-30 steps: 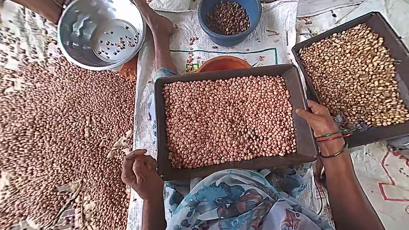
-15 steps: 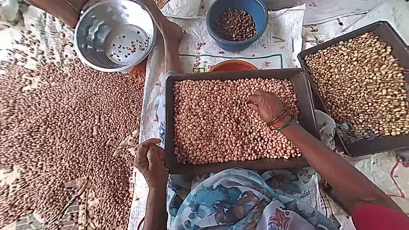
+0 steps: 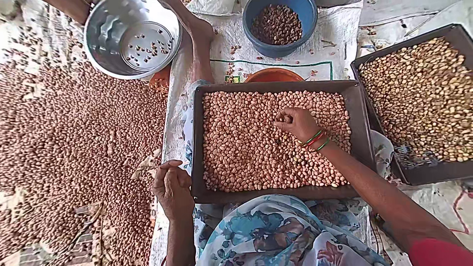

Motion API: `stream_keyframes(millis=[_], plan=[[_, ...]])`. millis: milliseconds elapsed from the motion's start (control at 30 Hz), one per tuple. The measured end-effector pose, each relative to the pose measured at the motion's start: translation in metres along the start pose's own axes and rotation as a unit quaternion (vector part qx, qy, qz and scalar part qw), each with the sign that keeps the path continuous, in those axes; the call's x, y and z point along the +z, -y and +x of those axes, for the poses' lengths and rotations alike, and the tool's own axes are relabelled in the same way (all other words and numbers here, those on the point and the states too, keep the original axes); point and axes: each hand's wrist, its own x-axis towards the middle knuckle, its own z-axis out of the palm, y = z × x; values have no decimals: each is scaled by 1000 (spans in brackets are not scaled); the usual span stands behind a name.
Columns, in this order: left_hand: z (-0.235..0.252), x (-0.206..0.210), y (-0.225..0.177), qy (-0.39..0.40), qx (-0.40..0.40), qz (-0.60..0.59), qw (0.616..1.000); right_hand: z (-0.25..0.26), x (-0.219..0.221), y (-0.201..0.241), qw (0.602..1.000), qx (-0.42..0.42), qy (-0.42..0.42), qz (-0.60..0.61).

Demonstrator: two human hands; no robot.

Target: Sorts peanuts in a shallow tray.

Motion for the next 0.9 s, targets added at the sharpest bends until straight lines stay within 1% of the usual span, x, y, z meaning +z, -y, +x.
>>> stream_keyframes(millis=[33,67,100,167,233,300,333,367,400,433,467,533,567,633,667,700,733,767,833,900], plan=[[-1,5,-6,-8,-15,-29,999,1,3,3,999,-11,5,-50],[-2,11,-13,-9,-36,-64,997,2,4,4,998,-14,7,-65],[-4,19,-20,-1,-59,-109,992,2,-1,4,999,-6,4,-54],[-9,38,-30,33,-122,-210,970,1,-14,1,999,28,-14,24],[-16,62,-35,46,-225,-289,930,-7,-25,4,994,36,-33,97],[-23,90,-35,49,-353,-289,889,-25,-29,18,990,-3,-26,140],[-26,102,-30,58,-411,-301,859,-36,-26,27,987,-40,-10,155],[-29,113,-23,69,-454,-314,831,-46,-23,35,983,-76,12,164],[-32,123,-16,77,-480,-325,811,-55,-21,43,982,-101,31,157],[-35,131,-11,78,-496,-328,800,-60,-18,45,984,-126,26,125],[-38,135,-7,75,-504,-330,795,-60,-14,42,986,-145,-3,82],[-40,137,-7,57,-513,-339,787,-55,-5,25,988,-142,-49,27],[-39,134,-8,58,-510,-353,782,-52,1,13,988,-148,-42,4],[-36,125,-8,56,-493,-400,770,-55,14,-10,980,-183,21,-80],[-35,119,-6,55,-481,-429,763,-61,18,-20,972,-194,33,-129],[-33,114,-4,54,-465,-455,757,-69,17,-30,964,-198,14,-174],[-32,108,-2,52,-450,-488,746,-76,8,-38,963,-175,-7,-206],[-30,102,0,47,-437,-524,730,-84,-5,-44,965,-135,-27,-222],[-30,93,3,37,-405,-581,705,-97,-30,-52,967,-65,-76,-233],[-29,88,5,25,-379,-617,689,-104,-39,-56,965,-27,-112,-237]])
